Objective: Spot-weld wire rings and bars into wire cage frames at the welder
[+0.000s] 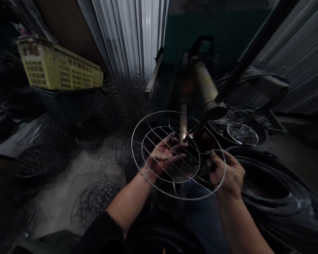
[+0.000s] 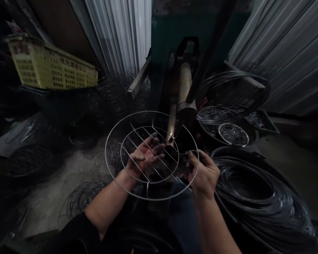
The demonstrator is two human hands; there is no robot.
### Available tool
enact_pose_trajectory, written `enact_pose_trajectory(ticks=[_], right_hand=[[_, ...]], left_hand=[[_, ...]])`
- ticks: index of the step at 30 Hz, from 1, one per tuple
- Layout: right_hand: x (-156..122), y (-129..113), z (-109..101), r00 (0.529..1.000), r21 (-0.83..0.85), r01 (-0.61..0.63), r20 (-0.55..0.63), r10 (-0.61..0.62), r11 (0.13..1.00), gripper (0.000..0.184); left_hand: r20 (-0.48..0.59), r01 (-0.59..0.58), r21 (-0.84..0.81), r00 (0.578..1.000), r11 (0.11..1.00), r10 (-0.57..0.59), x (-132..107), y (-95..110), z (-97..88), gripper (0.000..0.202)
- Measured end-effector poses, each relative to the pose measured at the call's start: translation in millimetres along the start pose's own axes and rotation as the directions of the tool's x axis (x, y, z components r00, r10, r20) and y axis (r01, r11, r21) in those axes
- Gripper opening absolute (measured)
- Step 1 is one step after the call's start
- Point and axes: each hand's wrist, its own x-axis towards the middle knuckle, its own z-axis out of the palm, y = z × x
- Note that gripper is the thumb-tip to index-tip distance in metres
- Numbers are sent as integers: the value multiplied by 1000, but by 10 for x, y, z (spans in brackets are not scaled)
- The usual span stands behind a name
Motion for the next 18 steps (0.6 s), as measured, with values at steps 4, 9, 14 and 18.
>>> enact_pose_trajectory(ticks=[4,9,14,18], right_hand=[[280,20,173,999,10,33,-8,-33,999,39],[515,80,348,996,3,-11,84,11,1000,38],[677,142,447,986,13,-1,169,-1,1000,36],[746,141,466,984,2,4,177,-4,1000,37]], left_hand=[[-1,-87,37,996,995,88,-93,-1,55,80],[-67,-133,92,988,987,139,-97,-16,66,83],[-132,-160,101,976,982,172,-78,-72,103,82],[-167,-165,91,970,982,179,-90,-133,167,81]])
